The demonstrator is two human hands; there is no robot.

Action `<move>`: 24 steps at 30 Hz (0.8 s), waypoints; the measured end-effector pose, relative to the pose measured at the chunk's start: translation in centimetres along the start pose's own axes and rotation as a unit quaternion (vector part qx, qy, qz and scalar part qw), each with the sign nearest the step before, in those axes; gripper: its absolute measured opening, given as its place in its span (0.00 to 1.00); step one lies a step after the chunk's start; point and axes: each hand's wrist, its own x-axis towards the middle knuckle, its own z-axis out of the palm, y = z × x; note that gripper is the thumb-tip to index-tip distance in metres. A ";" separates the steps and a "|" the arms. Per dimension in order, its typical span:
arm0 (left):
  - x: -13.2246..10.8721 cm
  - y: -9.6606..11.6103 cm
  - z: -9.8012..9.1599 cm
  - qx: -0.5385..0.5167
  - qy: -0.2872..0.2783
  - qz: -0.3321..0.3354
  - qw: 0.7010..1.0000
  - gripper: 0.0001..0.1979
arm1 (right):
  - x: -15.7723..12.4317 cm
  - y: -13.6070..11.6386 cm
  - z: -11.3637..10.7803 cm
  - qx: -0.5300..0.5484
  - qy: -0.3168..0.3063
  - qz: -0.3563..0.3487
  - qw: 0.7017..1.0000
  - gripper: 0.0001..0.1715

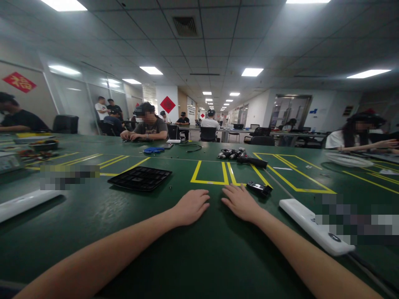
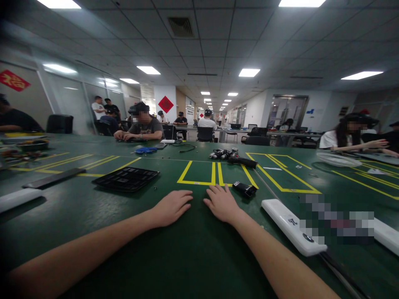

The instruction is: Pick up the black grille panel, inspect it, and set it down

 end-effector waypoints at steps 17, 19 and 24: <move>0.4 -9.5 -0.4 0.084 -0.048 -0.266 0.959 0.10 | -1.0 10.1 -0.1 -0.094 0.009 0.275 0.957 0.27; 0.7 -10.2 -1.2 -0.033 -0.003 -0.291 0.956 0.06 | -1.1 9.9 -0.2 -0.095 0.006 0.271 0.958 0.27; -0.2 -14.5 -4.5 -0.305 0.189 -0.437 0.825 0.09 | -1.3 10.0 -0.2 -0.094 0.011 0.269 0.959 0.28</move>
